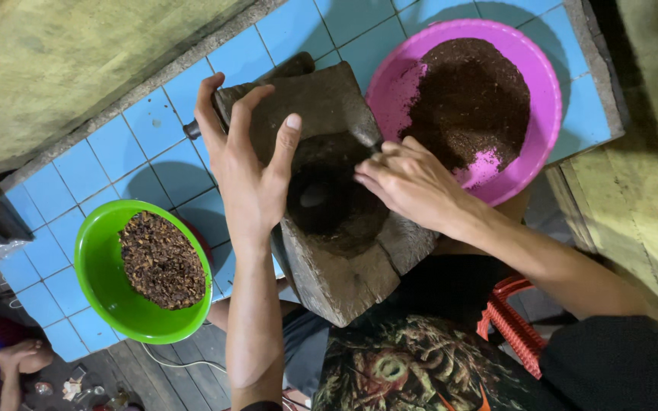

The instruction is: The person uses a wooden mortar and pestle to grind dark brown material, then scoops the ground contents into a pink bowl using a spoon. The person repeats the scooping action multiple times to transfer the material.

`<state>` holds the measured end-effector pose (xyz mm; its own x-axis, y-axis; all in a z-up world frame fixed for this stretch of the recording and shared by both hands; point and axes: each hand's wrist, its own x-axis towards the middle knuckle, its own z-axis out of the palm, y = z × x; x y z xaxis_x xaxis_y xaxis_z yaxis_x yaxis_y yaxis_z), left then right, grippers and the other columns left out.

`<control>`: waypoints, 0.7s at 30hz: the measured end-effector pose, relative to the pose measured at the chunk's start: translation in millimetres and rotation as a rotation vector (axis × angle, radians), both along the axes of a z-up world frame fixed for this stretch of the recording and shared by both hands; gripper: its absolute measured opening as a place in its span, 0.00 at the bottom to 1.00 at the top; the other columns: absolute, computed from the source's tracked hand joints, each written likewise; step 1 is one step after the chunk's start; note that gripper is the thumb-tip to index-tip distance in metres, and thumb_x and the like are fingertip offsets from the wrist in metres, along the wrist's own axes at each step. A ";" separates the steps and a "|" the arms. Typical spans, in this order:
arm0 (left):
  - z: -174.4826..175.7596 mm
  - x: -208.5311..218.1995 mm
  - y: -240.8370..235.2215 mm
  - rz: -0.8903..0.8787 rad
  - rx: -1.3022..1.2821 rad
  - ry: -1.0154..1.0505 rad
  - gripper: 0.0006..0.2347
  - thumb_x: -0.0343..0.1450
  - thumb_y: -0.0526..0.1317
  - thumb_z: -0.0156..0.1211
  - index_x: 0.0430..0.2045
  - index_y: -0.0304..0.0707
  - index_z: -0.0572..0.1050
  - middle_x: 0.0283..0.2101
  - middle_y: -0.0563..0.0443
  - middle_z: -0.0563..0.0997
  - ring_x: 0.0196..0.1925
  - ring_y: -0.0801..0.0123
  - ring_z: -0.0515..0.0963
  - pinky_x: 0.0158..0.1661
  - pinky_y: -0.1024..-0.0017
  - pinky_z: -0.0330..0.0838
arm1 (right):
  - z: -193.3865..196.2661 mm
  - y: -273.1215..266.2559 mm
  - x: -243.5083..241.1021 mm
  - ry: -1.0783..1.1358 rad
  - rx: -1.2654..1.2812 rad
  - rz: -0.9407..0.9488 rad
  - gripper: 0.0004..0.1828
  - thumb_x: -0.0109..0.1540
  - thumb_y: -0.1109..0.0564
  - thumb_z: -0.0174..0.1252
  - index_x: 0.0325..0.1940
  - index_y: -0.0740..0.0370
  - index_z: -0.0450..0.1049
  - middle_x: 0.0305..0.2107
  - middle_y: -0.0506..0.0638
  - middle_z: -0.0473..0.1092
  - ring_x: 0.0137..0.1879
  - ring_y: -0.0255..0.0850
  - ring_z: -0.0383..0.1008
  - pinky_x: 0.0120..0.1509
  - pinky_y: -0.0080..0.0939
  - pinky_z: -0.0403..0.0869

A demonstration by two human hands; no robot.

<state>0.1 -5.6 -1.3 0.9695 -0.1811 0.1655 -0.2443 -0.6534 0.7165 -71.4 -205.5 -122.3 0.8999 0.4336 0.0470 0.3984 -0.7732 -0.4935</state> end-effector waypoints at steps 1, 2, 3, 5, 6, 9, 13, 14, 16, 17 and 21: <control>-0.3 0.4 0.9 0.002 -0.001 0.000 0.17 0.75 0.52 0.53 0.51 0.41 0.74 0.66 0.44 0.55 0.72 0.49 0.60 0.66 0.54 0.59 | 1.4 -3.8 1.2 0.000 -0.001 0.002 0.09 0.68 0.54 0.56 0.48 0.61 0.77 0.36 0.54 0.78 0.38 0.45 0.73 0.49 0.47 0.70; -0.8 0.3 1.6 0.003 0.002 -0.001 0.17 0.75 0.52 0.53 0.51 0.42 0.74 0.66 0.44 0.55 0.71 0.49 0.60 0.65 0.53 0.60 | 2.8 -7.6 1.5 0.072 0.014 0.042 0.12 0.68 0.54 0.54 0.50 0.62 0.77 0.37 0.54 0.78 0.39 0.44 0.74 0.49 0.47 0.70; -1.4 0.0 2.1 0.004 0.005 -0.002 0.18 0.75 0.53 0.52 0.51 0.42 0.74 0.66 0.44 0.55 0.71 0.48 0.61 0.65 0.53 0.60 | 4.0 -11.7 1.7 0.144 0.030 0.082 0.14 0.68 0.53 0.53 0.53 0.62 0.77 0.38 0.53 0.79 0.40 0.42 0.74 0.49 0.46 0.69; -1.4 0.0 2.6 -0.004 -0.004 0.000 0.18 0.75 0.52 0.52 0.51 0.42 0.74 0.66 0.43 0.55 0.72 0.48 0.60 0.66 0.53 0.59 | 3.1 -20.4 2.2 0.190 0.035 0.073 0.15 0.68 0.50 0.51 0.53 0.58 0.77 0.38 0.51 0.78 0.38 0.41 0.72 0.49 0.46 0.69; -0.7 -0.2 3.4 -0.005 -0.010 0.000 0.17 0.75 0.52 0.52 0.51 0.41 0.74 0.66 0.42 0.55 0.72 0.49 0.59 0.67 0.54 0.58 | 2.9 -24.4 3.3 0.232 0.043 0.071 0.16 0.68 0.47 0.50 0.54 0.55 0.77 0.38 0.49 0.78 0.37 0.39 0.69 0.49 0.46 0.68; -0.4 -0.2 4.0 0.000 -0.020 0.019 0.18 0.75 0.53 0.52 0.51 0.42 0.74 0.66 0.44 0.55 0.72 0.50 0.59 0.66 0.54 0.59 | 5.8 -27.3 4.4 0.117 0.158 -0.014 0.10 0.68 0.53 0.55 0.51 0.54 0.77 0.37 0.47 0.78 0.38 0.38 0.72 0.51 0.45 0.68; -0.2 -0.1 3.5 -0.006 -0.023 0.015 0.17 0.75 0.51 0.53 0.51 0.41 0.74 0.66 0.44 0.54 0.71 0.50 0.60 0.66 0.55 0.59 | -4.0 -18.4 4.2 -0.172 0.036 -0.064 0.08 0.67 0.56 0.62 0.48 0.60 0.78 0.33 0.51 0.78 0.33 0.39 0.68 0.40 0.41 0.68; -0.4 -0.1 3.4 -0.003 -0.020 0.014 0.17 0.75 0.51 0.53 0.50 0.41 0.74 0.66 0.43 0.54 0.71 0.50 0.61 0.66 0.55 0.59 | -8.4 -16.1 0.6 -0.155 0.006 -0.044 0.09 0.67 0.56 0.60 0.50 0.59 0.78 0.35 0.51 0.78 0.36 0.40 0.69 0.43 0.43 0.67; 0.3 -0.2 3.8 0.002 -0.019 0.013 0.17 0.75 0.52 0.53 0.50 0.41 0.74 0.66 0.43 0.55 0.71 0.50 0.61 0.65 0.55 0.59 | -8.3 -11.8 -5.8 -0.140 -0.024 -0.021 0.11 0.67 0.56 0.58 0.52 0.57 0.78 0.37 0.51 0.78 0.39 0.40 0.69 0.47 0.45 0.66; 1.0 -0.2 3.8 0.004 -0.011 0.017 0.17 0.75 0.52 0.53 0.50 0.42 0.74 0.66 0.44 0.55 0.71 0.50 0.61 0.65 0.55 0.60 | -4.1 -10.1 -8.6 -0.063 -0.002 -0.006 0.11 0.68 0.54 0.56 0.51 0.58 0.77 0.36 0.51 0.78 0.39 0.42 0.72 0.48 0.46 0.67; -1.9 0.7 4.0 -0.002 -0.008 0.009 0.17 0.75 0.52 0.53 0.50 0.42 0.74 0.66 0.44 0.55 0.71 0.49 0.61 0.66 0.54 0.59 | 19.2 -14.7 -7.6 0.396 0.147 -0.082 0.15 0.69 0.49 0.50 0.53 0.57 0.77 0.26 0.48 0.79 0.27 0.36 0.76 0.60 0.48 0.70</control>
<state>0.8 -1.7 -3.2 0.9705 -0.1818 0.1583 -0.2393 -0.6471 0.7239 -79.0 -220.1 -103.2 0.8921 0.3744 -0.2530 0.0964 -0.7048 -0.7029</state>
